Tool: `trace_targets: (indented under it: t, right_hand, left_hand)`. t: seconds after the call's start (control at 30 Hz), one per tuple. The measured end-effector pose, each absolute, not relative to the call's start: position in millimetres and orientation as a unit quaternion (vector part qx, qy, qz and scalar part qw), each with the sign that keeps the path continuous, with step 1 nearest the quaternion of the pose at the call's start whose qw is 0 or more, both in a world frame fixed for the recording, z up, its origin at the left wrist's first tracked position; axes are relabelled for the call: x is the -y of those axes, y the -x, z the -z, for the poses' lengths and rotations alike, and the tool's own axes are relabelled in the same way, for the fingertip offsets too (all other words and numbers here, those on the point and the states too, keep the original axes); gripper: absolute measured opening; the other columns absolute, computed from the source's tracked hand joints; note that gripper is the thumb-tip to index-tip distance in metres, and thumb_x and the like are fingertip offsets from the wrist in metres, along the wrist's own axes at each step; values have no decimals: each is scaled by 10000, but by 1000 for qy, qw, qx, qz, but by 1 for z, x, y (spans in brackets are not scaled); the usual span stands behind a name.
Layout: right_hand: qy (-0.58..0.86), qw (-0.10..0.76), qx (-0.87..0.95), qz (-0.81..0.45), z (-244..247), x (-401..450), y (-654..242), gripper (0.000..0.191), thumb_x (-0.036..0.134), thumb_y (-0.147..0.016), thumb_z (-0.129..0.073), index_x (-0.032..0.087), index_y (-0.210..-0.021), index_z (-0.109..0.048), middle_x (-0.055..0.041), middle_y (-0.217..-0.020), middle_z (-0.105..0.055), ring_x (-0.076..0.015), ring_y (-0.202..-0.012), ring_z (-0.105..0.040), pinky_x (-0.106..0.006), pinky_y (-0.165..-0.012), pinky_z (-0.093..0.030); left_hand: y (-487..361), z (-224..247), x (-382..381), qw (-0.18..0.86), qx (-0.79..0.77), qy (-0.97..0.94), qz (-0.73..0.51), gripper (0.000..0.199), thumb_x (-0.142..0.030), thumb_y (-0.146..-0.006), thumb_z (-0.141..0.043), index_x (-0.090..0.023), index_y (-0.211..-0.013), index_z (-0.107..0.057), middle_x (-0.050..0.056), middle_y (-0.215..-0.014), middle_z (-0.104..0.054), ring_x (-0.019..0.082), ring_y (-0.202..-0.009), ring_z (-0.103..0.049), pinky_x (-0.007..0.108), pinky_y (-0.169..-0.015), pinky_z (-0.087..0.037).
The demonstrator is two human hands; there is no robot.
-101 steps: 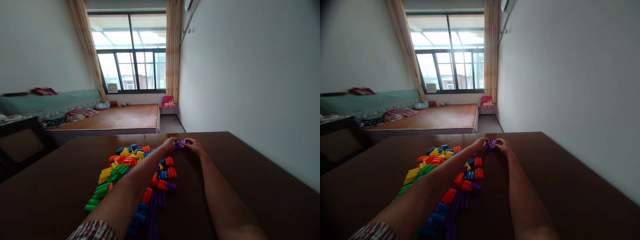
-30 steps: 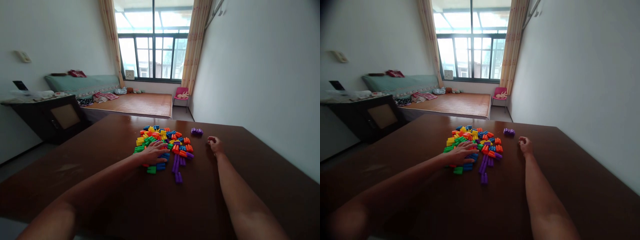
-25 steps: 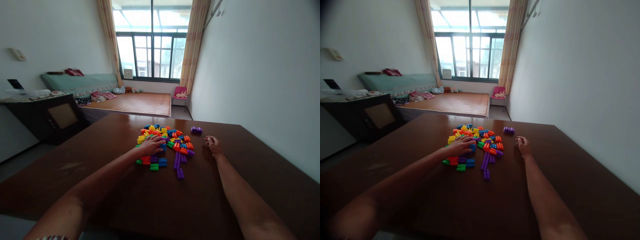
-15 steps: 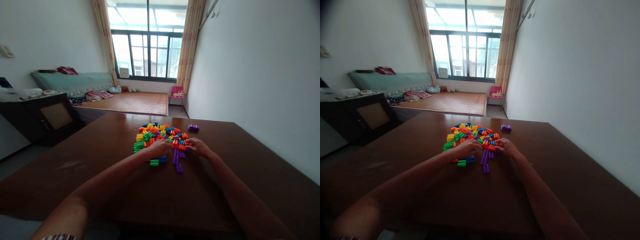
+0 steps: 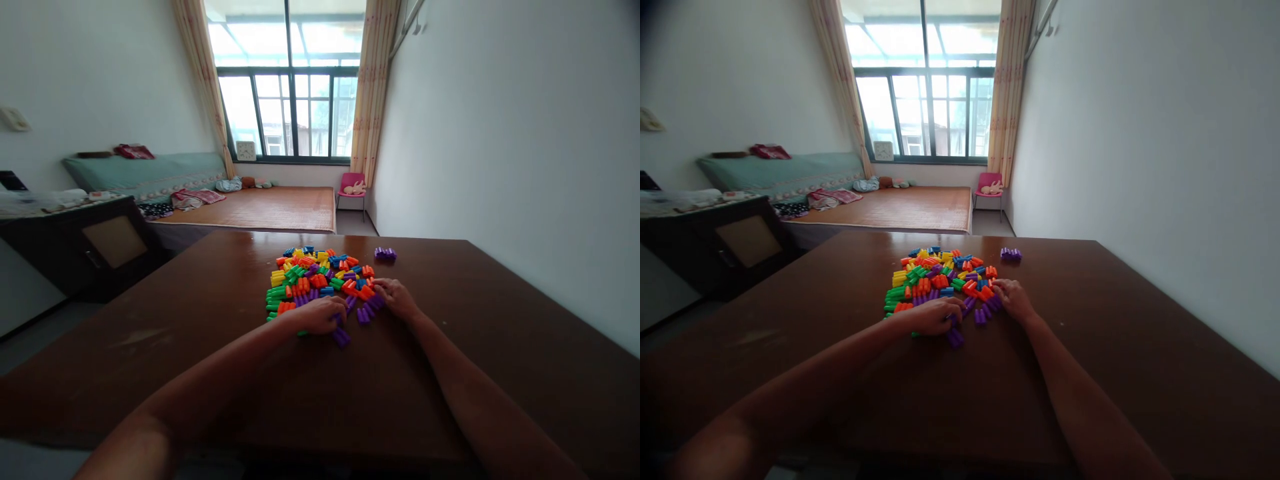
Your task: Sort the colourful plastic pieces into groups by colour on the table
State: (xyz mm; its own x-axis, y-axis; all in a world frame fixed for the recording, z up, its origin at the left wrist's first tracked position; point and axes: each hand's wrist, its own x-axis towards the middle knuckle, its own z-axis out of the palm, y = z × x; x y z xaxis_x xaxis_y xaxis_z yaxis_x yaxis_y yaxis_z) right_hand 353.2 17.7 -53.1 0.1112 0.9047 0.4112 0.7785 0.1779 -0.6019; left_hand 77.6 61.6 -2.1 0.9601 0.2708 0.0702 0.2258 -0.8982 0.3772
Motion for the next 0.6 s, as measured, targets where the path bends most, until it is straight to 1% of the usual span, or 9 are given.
trace_targets:
  t: [0.1,0.2,0.27,0.37,0.43,0.5,0.6]
  right_hand:
    - [661,374,648,-55,47,-15,-351,258,399,-860,-498,219,-937,-666,-63,-906,-695,-195,-785,-618,-303,-749,-471]
    - [700,312,639,-63,48,-11,-354,226,445,-791,-603,228,-840,-646,-53,-808,-674,-198,-748,-603,-294,-694,-458]
    - [703,293,640,-101,51,-11,-356,249,452,-712,-691,228,-804,-634,-48,-793,-668,-201,-749,-600,-296,-692,-461]
    - [646,342,656,-187,57,-13,-354,275,376,-656,-741,219,-846,-620,-30,-850,-666,-186,-774,-607,-296,-730,-481]
    - [602,390,658,-228,58,-15,-351,295,334,-659,-729,210,-898,-610,-21,-894,-656,-173,-777,-606,-302,-741,-497]
    - [566,426,660,-250,59,-16,-347,295,310,-680,-702,204,-937,-604,-19,-920,-641,-168,-791,-606,-312,-751,-510]
    - [538,460,666,-234,60,-16,-347,254,251,-709,-653,206,-955,-610,-29,-959,-619,-177,-875,-604,-329,-812,-507]
  left_hand:
    - [-84,6,-59,166,-191,-962,-102,165,-214,-838,-523,-209,-960,-635,47,-1087,-612,178,-997,-582,260,-901,-449]
    - [-96,10,-62,143,-227,-952,-147,213,-293,-906,-464,-214,-1001,-637,59,-1054,-622,192,-991,-580,290,-898,-457]
    - [-107,13,-69,135,-221,-950,-172,246,-307,-920,-448,-217,-1049,-638,64,-1094,-625,200,-1032,-569,306,-927,-450]
    - [-126,15,-80,118,-201,-952,-198,323,-229,-889,-482,-216,-1192,-594,70,-1230,-592,216,-1168,-504,328,-1009,-403]
    - [-138,16,-85,103,-200,-955,-192,410,-198,-855,-517,-217,-1263,-554,74,-1257,-584,227,-1205,-477,345,-1022,-393]
    - [-146,16,-89,90,-205,-960,-166,396,-243,-845,-550,-226,-1239,-580,73,-1174,-626,237,-1150,-516,350,-979,-423]
    - [-151,15,-98,64,-211,-966,-138,268,-322,-860,-544,-238,-1079,-674,60,-1045,-665,236,-1050,-568,338,-904,-454]
